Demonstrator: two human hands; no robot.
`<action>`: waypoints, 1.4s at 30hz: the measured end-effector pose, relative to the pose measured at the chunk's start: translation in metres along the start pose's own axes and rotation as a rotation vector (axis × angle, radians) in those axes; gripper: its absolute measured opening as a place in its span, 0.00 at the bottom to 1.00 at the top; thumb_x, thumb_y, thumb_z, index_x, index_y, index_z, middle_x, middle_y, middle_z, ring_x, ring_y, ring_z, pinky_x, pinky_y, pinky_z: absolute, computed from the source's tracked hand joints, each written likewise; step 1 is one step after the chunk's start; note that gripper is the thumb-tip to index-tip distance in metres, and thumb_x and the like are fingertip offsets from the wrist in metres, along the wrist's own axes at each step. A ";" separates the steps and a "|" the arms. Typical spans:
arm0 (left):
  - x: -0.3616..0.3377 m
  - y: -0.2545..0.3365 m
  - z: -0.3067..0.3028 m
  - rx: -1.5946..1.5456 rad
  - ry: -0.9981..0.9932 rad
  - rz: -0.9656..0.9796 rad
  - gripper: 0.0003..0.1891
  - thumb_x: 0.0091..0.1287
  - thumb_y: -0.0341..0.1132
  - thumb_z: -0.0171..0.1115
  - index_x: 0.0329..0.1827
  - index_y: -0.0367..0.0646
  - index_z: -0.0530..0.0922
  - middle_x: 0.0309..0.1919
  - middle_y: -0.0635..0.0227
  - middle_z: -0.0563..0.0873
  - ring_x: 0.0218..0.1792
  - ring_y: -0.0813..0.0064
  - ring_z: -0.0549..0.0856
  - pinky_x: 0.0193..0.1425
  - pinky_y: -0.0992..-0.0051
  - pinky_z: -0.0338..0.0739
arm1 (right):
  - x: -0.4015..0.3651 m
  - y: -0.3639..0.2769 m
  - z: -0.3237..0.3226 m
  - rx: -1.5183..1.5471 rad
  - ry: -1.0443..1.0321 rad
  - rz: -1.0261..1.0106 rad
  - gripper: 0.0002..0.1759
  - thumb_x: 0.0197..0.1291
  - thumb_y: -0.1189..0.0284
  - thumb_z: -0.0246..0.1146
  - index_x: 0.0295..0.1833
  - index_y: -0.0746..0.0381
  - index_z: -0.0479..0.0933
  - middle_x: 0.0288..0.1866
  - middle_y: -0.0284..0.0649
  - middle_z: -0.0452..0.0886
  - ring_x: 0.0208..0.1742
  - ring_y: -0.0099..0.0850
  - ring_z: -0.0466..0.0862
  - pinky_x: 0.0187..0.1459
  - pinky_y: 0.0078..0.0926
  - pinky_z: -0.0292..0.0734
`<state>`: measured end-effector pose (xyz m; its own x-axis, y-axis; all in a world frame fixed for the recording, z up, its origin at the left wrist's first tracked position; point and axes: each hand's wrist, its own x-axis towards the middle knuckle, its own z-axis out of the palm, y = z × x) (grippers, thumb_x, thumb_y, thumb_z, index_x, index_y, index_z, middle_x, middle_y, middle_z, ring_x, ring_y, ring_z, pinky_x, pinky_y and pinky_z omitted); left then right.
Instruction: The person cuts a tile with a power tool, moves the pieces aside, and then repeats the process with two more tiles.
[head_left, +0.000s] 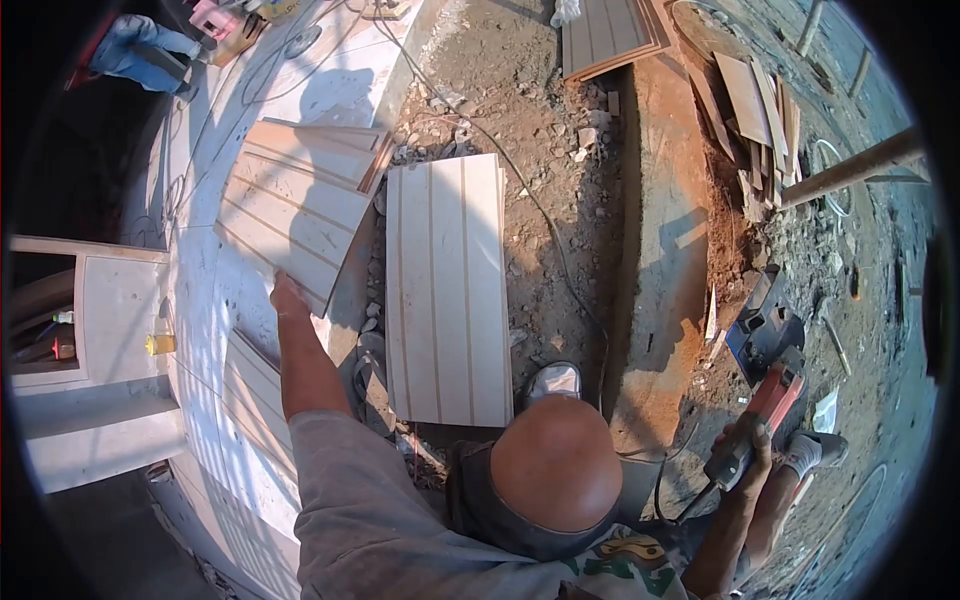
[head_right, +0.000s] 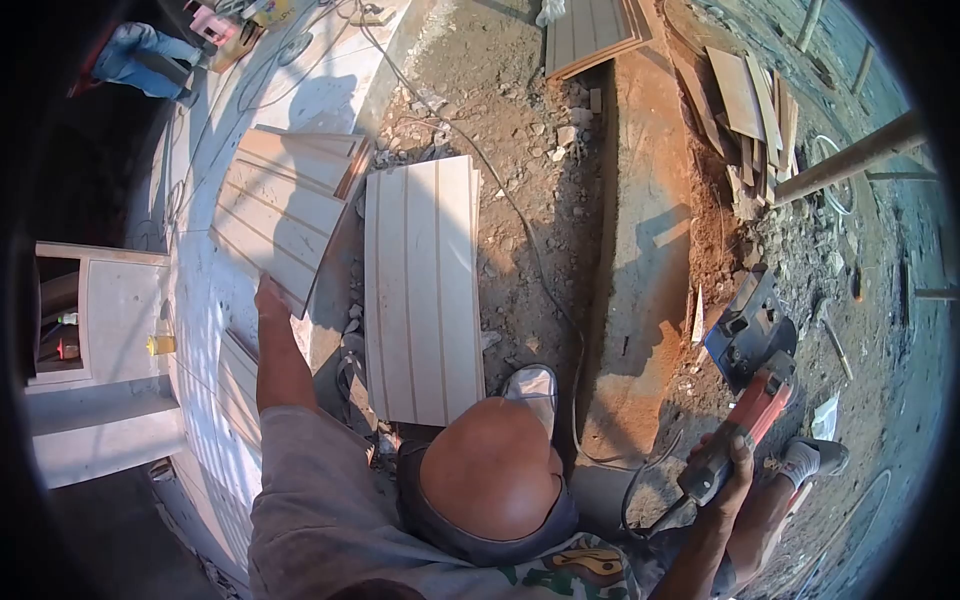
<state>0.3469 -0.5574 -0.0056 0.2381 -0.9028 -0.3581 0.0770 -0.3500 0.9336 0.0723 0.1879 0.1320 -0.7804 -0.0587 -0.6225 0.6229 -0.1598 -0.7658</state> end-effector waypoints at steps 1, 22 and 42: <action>0.036 -0.022 -0.012 -0.028 -0.035 0.102 0.34 0.69 0.54 0.61 0.62 0.26 0.73 0.60 0.55 0.80 0.59 0.59 0.80 0.65 0.63 0.74 | 0.000 0.002 0.001 0.006 0.015 -0.031 0.29 0.59 0.53 0.66 0.51 0.68 0.73 0.36 0.47 0.83 0.29 0.35 0.86 0.30 0.31 0.85; -0.358 -0.070 0.117 0.328 -0.660 -0.084 0.34 0.74 0.55 0.55 0.59 0.24 0.75 0.51 0.53 0.84 0.47 0.64 0.85 0.53 0.67 0.80 | -0.024 -0.002 -0.067 0.006 0.065 -0.152 0.29 0.55 0.56 0.66 0.52 0.68 0.69 0.34 0.47 0.81 0.28 0.33 0.86 0.30 0.28 0.83; -0.488 -0.185 0.114 0.783 -1.076 0.136 0.28 0.75 0.55 0.54 0.46 0.32 0.82 0.37 0.63 0.87 0.38 0.72 0.85 0.45 0.72 0.80 | -0.036 0.005 -0.143 0.082 0.115 -0.181 0.29 0.56 0.54 0.65 0.51 0.67 0.69 0.34 0.46 0.82 0.27 0.32 0.85 0.30 0.27 0.82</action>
<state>0.1067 -0.0809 -0.0050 -0.7043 -0.5616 -0.4342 -0.5444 0.0349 0.8381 0.1113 0.3304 0.1272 -0.8647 0.0899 -0.4942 0.4634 -0.2369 -0.8539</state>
